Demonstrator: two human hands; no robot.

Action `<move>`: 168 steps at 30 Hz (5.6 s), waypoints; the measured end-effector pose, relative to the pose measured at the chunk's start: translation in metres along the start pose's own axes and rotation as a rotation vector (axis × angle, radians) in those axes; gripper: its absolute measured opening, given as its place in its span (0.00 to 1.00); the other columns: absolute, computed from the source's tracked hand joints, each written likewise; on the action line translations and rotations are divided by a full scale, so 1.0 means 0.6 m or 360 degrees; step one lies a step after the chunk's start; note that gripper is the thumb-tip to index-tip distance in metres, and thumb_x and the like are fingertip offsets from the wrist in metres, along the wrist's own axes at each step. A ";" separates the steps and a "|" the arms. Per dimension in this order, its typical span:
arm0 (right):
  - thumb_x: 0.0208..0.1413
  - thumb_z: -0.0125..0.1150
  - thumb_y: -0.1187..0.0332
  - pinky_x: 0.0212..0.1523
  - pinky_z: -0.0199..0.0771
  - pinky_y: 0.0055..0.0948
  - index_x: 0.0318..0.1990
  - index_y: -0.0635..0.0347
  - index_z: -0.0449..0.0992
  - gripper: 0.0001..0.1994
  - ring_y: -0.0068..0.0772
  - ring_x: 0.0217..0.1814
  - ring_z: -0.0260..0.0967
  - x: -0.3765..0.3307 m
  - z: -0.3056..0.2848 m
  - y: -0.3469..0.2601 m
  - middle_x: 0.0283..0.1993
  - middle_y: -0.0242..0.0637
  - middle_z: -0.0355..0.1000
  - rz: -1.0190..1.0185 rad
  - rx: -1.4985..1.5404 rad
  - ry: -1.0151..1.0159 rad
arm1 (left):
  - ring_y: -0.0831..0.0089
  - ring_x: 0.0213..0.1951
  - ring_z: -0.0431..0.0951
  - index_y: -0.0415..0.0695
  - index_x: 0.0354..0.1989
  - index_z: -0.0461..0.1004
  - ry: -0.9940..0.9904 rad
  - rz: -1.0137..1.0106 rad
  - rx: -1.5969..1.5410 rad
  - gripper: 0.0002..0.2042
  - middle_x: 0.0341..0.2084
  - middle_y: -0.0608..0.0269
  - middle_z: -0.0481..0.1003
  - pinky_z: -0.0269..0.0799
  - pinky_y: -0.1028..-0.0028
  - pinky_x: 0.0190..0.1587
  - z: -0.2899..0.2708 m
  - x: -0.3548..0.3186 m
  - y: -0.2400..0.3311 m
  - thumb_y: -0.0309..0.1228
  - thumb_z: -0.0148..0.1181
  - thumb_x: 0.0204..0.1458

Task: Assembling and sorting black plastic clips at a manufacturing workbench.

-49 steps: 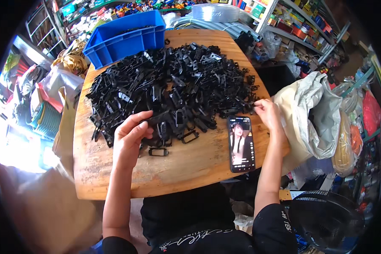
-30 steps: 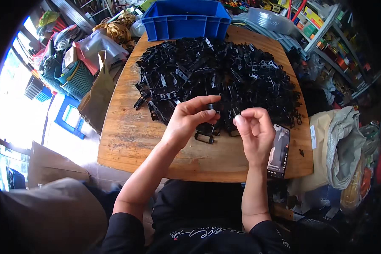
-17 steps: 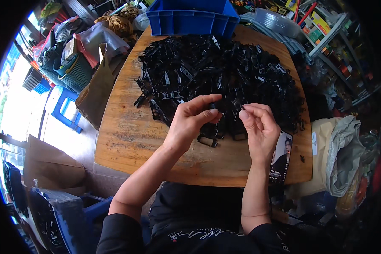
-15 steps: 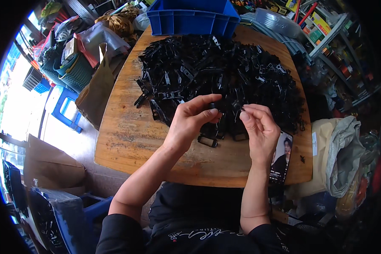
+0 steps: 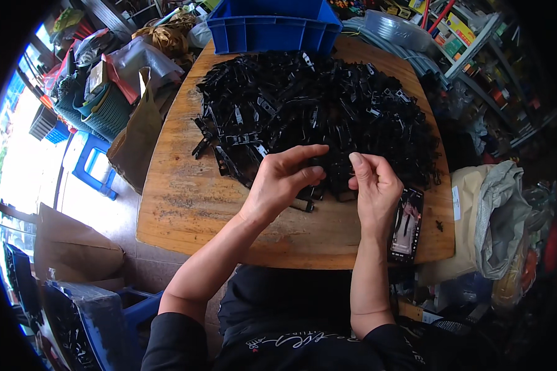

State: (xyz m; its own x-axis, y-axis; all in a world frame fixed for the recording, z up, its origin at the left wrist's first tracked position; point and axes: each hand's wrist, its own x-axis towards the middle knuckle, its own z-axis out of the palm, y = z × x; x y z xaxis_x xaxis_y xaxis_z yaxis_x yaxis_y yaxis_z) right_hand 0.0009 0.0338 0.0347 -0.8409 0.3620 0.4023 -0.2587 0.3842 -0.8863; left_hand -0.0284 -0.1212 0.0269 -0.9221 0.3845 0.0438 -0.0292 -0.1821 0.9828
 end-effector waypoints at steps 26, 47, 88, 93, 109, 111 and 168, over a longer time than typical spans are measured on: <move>0.41 0.63 0.76 0.32 0.68 0.29 0.33 0.63 0.76 0.09 0.35 0.34 0.69 -0.037 -0.077 0.033 0.34 0.37 0.68 -0.0273 -0.1068 -0.0584 | 0.83 0.26 0.69 0.38 0.39 0.72 0.0147 0.0064 -0.0405 0.09 0.22 0.70 0.70 0.65 0.82 0.32 -0.005 0.005 0.007 0.23 0.52 0.49; 0.50 0.60 0.70 0.49 0.61 0.26 0.41 0.61 0.68 0.12 0.31 0.48 0.62 -0.038 -0.057 0.012 0.45 0.42 0.71 -0.0784 0.0073 -0.0360 | 0.74 0.32 0.76 0.36 0.50 0.68 -0.0423 -0.0271 -0.0277 0.17 0.30 0.56 0.77 0.71 0.76 0.42 0.006 -0.005 0.001 0.19 0.51 0.49; 0.54 0.55 0.71 0.31 0.61 0.17 0.35 0.63 0.69 0.05 0.15 0.30 0.60 0.013 0.003 0.009 0.28 0.28 0.67 -0.0101 -0.0005 -0.0645 | 0.86 0.24 0.63 0.43 0.45 0.72 0.0173 0.0113 -0.0431 0.17 0.28 0.71 0.70 0.58 0.85 0.28 -0.024 0.008 0.008 0.21 0.59 0.44; 0.56 0.55 0.67 0.27 0.58 0.12 0.37 0.62 0.70 0.07 0.09 0.28 0.58 -0.016 -0.051 -0.018 0.27 0.22 0.64 0.0132 0.0353 -0.0898 | 0.85 0.25 0.66 0.41 0.39 0.74 -0.0247 -0.0004 0.0113 0.13 0.21 0.72 0.69 0.62 0.85 0.27 0.000 -0.014 0.028 0.25 0.63 0.42; 0.51 0.56 0.74 0.36 0.66 0.19 0.37 0.64 0.73 0.06 0.20 0.33 0.66 0.093 -0.366 0.223 0.30 0.32 0.71 0.0052 -0.1090 0.0078 | 0.75 0.29 0.76 0.38 0.38 0.73 -0.0187 -0.0268 -0.0547 0.09 0.25 0.62 0.74 0.72 0.80 0.31 0.000 0.002 0.013 0.21 0.57 0.46; 0.52 0.57 0.73 0.37 0.65 0.18 0.38 0.67 0.72 0.08 0.18 0.33 0.65 0.068 -0.323 0.166 0.32 0.30 0.70 0.0194 -0.0719 0.0095 | 0.72 0.32 0.77 0.37 0.39 0.73 -0.0215 -0.0244 -0.0533 0.11 0.28 0.60 0.76 0.73 0.79 0.34 -0.005 -0.001 0.010 0.19 0.56 0.46; 0.47 0.57 0.78 0.36 0.69 0.34 0.37 0.62 0.71 0.09 0.43 0.37 0.69 -0.024 -0.071 0.061 0.35 0.42 0.70 -0.0273 -0.1188 -0.0130 | 0.80 0.29 0.71 0.41 0.42 0.73 0.0069 -0.0073 -0.0170 0.15 0.22 0.68 0.71 0.65 0.82 0.39 0.020 -0.013 0.008 0.20 0.58 0.43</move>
State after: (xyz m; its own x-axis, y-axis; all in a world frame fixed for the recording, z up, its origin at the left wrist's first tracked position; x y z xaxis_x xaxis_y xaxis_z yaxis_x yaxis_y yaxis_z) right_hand 0.0239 0.0789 0.0066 -0.8580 0.1929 0.4761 -0.0238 0.9109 -0.4118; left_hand -0.0169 -0.1142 0.0331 -0.9346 0.3556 -0.0108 -0.1106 -0.2615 0.9589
